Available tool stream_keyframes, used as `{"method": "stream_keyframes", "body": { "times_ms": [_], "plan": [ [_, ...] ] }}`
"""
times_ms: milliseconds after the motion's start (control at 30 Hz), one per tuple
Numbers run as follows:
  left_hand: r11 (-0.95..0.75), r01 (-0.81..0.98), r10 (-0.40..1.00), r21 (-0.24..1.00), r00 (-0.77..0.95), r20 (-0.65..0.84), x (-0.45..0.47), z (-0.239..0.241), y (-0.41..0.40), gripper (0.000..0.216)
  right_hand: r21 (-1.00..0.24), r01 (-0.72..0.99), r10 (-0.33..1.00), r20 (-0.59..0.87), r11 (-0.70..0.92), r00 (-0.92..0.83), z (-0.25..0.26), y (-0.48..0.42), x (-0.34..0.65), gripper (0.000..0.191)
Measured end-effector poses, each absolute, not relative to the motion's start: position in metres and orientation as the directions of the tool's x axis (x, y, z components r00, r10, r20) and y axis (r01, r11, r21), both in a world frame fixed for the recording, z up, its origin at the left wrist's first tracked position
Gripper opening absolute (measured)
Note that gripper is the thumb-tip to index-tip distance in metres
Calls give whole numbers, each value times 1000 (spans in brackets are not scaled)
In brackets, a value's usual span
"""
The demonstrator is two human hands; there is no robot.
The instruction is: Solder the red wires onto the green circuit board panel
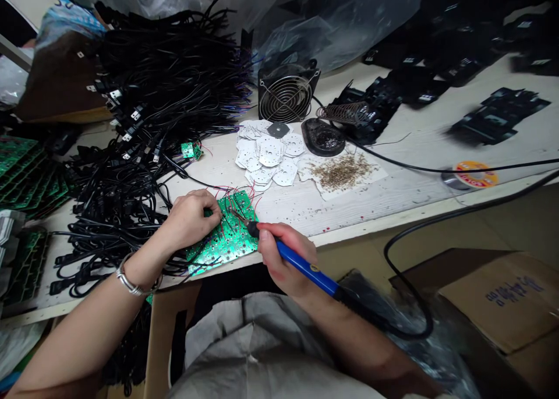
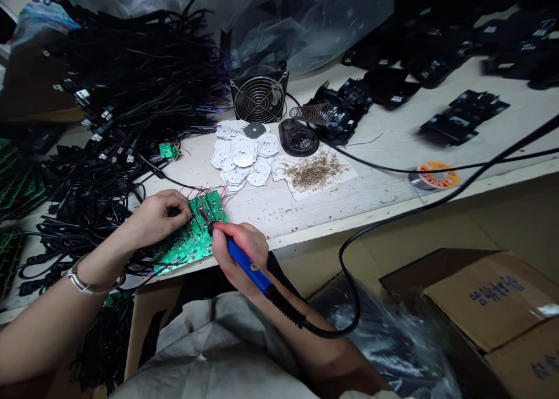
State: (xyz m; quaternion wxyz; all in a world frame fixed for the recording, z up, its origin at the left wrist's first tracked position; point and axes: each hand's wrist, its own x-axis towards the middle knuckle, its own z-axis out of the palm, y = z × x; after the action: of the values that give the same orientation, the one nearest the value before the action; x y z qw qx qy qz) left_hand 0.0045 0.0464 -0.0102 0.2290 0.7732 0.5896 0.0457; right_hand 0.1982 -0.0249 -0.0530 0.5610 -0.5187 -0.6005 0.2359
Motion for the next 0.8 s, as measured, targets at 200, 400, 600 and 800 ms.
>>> {"method": "stream_keyframes", "body": {
  "times_ms": [200,400,600,800],
  "plan": [
    [-268,938,902,219,324,-284,15,-2,55,13,-850,376,886,444,368,137,-54,-23,196,14],
    [-350,924,869,153,381,-317,15,1,61,14,-849,329,877,469,413,110,-55,-18,194,15],
    [-369,919,833,143,395,-388,15,2,68,15,-868,322,902,424,378,83,-51,-12,197,18],
    [-404,910,824,95,407,-395,17,3,71,17,-879,315,915,398,358,70,-50,-11,198,19]
  ]
}}
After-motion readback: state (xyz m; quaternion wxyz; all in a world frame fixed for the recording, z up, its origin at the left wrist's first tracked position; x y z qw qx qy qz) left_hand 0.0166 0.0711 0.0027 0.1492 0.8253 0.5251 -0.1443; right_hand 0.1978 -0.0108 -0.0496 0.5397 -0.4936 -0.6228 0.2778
